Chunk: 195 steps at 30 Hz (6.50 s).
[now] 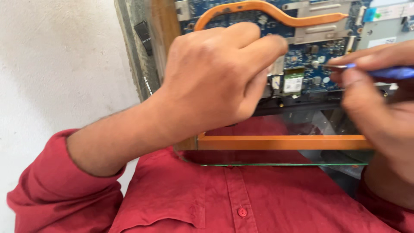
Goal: The person uses a blue screwdriver to remove and reinstall screws on a laptop motherboard, focusing on the area around the cooling fan and heat sink. They repeatedly adjust small components and connectors with both hands while the laptop remains open on a glass surface.
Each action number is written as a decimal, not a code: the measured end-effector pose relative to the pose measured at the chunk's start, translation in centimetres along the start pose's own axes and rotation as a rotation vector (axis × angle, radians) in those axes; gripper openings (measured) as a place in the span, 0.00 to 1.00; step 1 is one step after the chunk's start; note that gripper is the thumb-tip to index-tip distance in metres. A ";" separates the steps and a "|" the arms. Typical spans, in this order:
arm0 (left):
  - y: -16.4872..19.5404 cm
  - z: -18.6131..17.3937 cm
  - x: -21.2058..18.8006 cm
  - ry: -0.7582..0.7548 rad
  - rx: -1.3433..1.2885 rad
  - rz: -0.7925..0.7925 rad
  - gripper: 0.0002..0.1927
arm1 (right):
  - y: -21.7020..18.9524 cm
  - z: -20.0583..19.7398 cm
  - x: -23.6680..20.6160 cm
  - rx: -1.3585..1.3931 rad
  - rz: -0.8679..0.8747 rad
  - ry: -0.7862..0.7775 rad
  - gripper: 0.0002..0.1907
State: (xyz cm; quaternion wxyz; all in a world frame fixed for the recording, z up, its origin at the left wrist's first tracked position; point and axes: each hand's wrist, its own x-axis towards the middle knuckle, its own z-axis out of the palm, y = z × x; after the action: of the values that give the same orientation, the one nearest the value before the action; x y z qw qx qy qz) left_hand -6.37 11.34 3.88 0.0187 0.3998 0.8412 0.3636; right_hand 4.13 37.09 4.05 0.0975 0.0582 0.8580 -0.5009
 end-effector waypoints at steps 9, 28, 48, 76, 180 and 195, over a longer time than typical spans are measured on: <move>0.8 0.4 1.7 -0.098 0.018 -0.057 0.12 | -0.7 0.6 1.4 -0.078 -0.182 -0.001 0.10; 1.3 1.2 3.5 -0.260 0.052 -0.177 0.04 | -0.8 0.9 2.2 0.116 -0.135 -0.100 0.10; 0.8 -0.9 2.0 -0.239 0.060 0.140 0.02 | -0.3 1.5 2.5 0.017 -0.219 -0.088 0.11; 0.9 0.9 8.0 -0.733 0.492 0.715 0.10 | 1.4 0.7 2.1 0.335 0.024 -0.003 0.09; -0.8 -2.5 8.4 -0.282 0.571 0.901 0.07 | -0.5 0.1 3.5 0.460 0.106 -0.139 0.09; -1.0 -2.2 7.5 -0.277 0.629 1.010 0.06 | -0.2 0.5 4.0 0.429 0.108 -0.127 0.07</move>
State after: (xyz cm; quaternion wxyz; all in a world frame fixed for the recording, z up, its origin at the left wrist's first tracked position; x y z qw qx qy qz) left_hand -12.88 14.76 6.80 -0.1659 0.7792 0.6044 0.0065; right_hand 0.26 36.61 3.10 0.1635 0.0919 0.7196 -0.6686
